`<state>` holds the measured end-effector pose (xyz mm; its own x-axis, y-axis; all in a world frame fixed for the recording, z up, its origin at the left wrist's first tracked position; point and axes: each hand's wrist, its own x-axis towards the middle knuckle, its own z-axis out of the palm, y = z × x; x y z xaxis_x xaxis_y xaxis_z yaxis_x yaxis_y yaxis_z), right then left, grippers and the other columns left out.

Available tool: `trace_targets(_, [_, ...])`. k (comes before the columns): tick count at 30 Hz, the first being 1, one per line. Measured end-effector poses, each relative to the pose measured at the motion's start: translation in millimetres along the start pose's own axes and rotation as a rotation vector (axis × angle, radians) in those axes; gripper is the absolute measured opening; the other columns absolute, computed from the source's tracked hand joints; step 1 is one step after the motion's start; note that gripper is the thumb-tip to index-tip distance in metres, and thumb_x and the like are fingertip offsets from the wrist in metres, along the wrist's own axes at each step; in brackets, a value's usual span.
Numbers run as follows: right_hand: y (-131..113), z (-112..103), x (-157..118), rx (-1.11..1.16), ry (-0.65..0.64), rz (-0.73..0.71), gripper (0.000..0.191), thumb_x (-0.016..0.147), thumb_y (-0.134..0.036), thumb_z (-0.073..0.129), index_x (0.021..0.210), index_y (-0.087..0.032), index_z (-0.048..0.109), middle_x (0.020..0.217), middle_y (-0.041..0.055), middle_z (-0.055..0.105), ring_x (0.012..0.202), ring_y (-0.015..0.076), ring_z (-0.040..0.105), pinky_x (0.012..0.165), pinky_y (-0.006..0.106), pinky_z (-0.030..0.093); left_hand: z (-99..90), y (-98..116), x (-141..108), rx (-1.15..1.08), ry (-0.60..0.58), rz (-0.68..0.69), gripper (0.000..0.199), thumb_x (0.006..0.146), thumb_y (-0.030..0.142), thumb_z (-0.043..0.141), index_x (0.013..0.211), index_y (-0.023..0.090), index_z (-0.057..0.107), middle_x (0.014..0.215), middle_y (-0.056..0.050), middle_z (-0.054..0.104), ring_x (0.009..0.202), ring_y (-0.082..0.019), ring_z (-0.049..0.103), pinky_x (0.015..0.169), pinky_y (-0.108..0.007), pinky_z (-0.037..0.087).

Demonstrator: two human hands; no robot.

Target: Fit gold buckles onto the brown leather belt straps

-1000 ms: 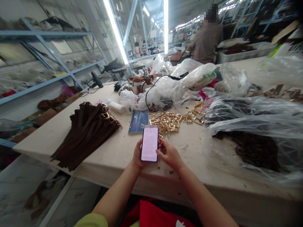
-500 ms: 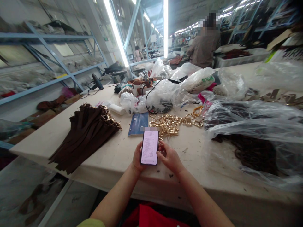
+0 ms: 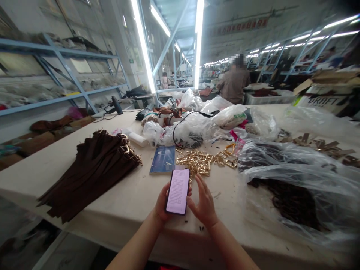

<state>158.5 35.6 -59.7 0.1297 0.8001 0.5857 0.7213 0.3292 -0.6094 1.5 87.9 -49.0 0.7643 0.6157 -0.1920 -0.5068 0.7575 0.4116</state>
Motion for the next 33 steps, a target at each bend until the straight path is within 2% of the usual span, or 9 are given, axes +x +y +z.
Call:
trace_targets(4, [-12.3, -4.5, 14.3, -0.114, -0.088, -0.137, 0.061, 0.072, -0.033, 0.056, 0.127, -0.018, 0.035, 0.136, 0.0144, 0.039, 0.126, 0.0282, 0.034, 0.101, 0.049, 0.030, 0.7, -0.3, -2.0, -0.006, -0.023, -0.003, 0.050, 0.083, 0.043, 0.043, 0.121, 0.011, 0.051, 0.104, -0.014, 0.065, 0.097, -0.027, 0.060, 0.089, -0.038, 0.040])
trace_targets(9, [-29.6, -4.7, 35.5, -0.143, -0.151, -0.193, 0.046, 0.071, -0.032, 0.057, 0.114, -0.020, 0.047, 0.132, 0.0105, 0.046, 0.126, 0.0264, 0.034, 0.104, 0.047, 0.025, 6.9, 0.5, -5.6, 0.002, -0.013, 0.033, 0.044, 0.082, 0.038, 0.047, 0.116, 0.011, 0.055, 0.100, -0.012, 0.066, 0.094, -0.026, 0.061, 0.087, -0.034, 0.042])
trace_targets(13, [-34.9, 0.1, 44.1, -0.157, -0.179, -0.228, 0.040, 0.070, -0.032, 0.057, 0.108, -0.019, 0.049, 0.130, 0.0102, 0.048, 0.126, 0.0267, 0.034, 0.104, 0.047, 0.024, 6.1, 1.6, -6.7, 0.021, 0.023, 0.062, 0.039, 0.081, 0.034, 0.050, 0.112, 0.011, 0.057, 0.095, -0.010, 0.068, 0.089, -0.023, 0.063, 0.081, -0.030, 0.043])
trace_targets(18, [-36.1, 6.5, 49.6, -0.189, -0.200, -0.253, 0.039, 0.070, -0.033, 0.057, 0.105, -0.019, 0.049, 0.130, 0.0093, 0.048, 0.126, 0.0261, 0.034, 0.104, 0.046, 0.024, -5.7, 0.2, -3.0, 0.018, 0.063, 0.003, 0.037, 0.084, 0.038, 0.046, 0.104, 0.010, 0.060, 0.087, -0.010, 0.068, 0.074, -0.019, 0.064, 0.067, -0.026, 0.045])
trace_targets(23, [-37.5, 9.5, 52.4, -0.209, -0.205, -0.274, 0.037, 0.070, -0.034, 0.056, 0.104, -0.020, 0.051, 0.128, 0.0093, 0.050, 0.124, 0.0267, 0.037, 0.102, 0.048, 0.026, -15.0, -2.9, 1.0, -0.041, 0.080, -0.003, 0.038, 0.083, 0.040, 0.047, 0.103, 0.011, 0.060, 0.084, -0.009, 0.068, 0.071, -0.018, 0.065, 0.069, -0.027, 0.045])
trace_targets(26, [-35.4, 7.1, 50.1, -0.230, -0.184, -0.283, 0.042, 0.070, -0.035, 0.057, 0.108, -0.019, 0.049, 0.126, 0.0110, 0.052, 0.124, 0.0276, 0.038, 0.101, 0.049, 0.028, -15.4, -3.4, 0.7, -0.057, 0.070, 0.002, 0.041, 0.083, 0.039, 0.046, 0.109, 0.010, 0.057, 0.089, -0.010, 0.068, 0.076, -0.020, 0.065, 0.069, -0.027, 0.045])
trace_targets(29, [-33.0, -0.5, 45.3, -0.230, -0.087, -0.289, 0.040, 0.073, -0.031, 0.055, 0.109, -0.018, 0.048, 0.123, 0.0124, 0.054, 0.122, 0.0272, 0.040, 0.099, 0.049, 0.032, -15.0, -3.7, 0.0, -0.078, 0.033, 0.000, 0.046, 0.083, 0.041, 0.045, 0.114, 0.009, 0.054, 0.095, -0.013, 0.067, 0.082, -0.022, 0.064, 0.073, -0.029, 0.045])
trace_targets(33, [-48.3, -28.0, 43.8, -0.182, 0.050, -0.300, 0.026, 0.078, -0.019, 0.049, 0.104, -0.019, 0.051, 0.110, 0.0097, 0.061, 0.113, 0.0233, 0.050, 0.092, 0.045, 0.040, -17.2, -4.2, 1.0, -0.101, -0.001, -0.022, 0.053, 0.082, 0.046, 0.043, 0.117, 0.008, 0.051, 0.097, -0.015, 0.066, 0.089, -0.027, 0.063, 0.079, -0.035, 0.045])
